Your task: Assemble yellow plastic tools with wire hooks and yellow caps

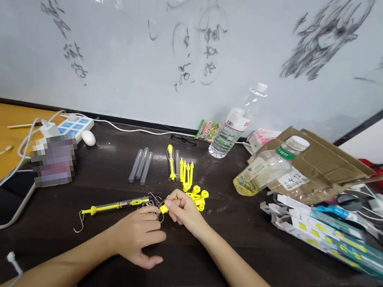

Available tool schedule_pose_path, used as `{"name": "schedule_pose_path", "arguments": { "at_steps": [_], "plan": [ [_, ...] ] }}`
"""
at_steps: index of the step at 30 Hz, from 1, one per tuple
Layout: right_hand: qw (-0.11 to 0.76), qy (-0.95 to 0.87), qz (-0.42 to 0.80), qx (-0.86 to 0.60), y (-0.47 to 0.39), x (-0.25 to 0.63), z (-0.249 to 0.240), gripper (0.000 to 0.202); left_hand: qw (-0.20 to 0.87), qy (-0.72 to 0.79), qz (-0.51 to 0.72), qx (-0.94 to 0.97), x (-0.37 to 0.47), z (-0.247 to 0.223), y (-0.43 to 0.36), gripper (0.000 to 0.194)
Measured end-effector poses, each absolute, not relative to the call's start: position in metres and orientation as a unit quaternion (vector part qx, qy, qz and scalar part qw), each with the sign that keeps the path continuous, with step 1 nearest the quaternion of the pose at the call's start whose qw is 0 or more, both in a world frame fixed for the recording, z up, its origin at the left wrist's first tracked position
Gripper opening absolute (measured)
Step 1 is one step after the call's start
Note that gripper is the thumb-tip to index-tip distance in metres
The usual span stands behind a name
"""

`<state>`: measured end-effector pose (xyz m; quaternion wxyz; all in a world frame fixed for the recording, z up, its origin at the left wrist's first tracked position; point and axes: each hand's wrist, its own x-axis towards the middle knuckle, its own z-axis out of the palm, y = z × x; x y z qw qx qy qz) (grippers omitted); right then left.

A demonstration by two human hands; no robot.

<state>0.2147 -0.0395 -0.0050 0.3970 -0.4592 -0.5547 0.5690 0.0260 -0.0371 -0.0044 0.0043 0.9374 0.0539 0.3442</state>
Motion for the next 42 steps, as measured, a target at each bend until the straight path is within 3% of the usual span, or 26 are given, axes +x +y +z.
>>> {"name": "schedule_pose_path", "arguments": {
  "at_steps": [25, 27, 32, 42],
  "plan": [
    [0.438, -0.584, 0.498, -0.469, -0.037, 0.222, -0.003, 0.023, -0.009, 0.061, 0.319, 0.946, 0.027, -0.01, -0.036, 0.028],
    [0.406, -0.648, 0.434, -0.476, -0.039, 0.226, 0.0, 0.018, -0.014, 0.07, 0.321, 0.944, 0.026, -0.011, -0.035, 0.027],
    [0.19, -0.8, 0.293, -0.488, -0.045, 0.234, 0.008, 0.012, -0.026, 0.088, 0.313, 0.945, 0.023, -0.013, -0.029, 0.022],
    [0.177, -0.803, 0.272, -0.499, -0.045, 0.233, 0.006, 0.015, -0.015, 0.11, 0.295, 0.949, 0.023, -0.015, -0.025, 0.019]
  ]
}}
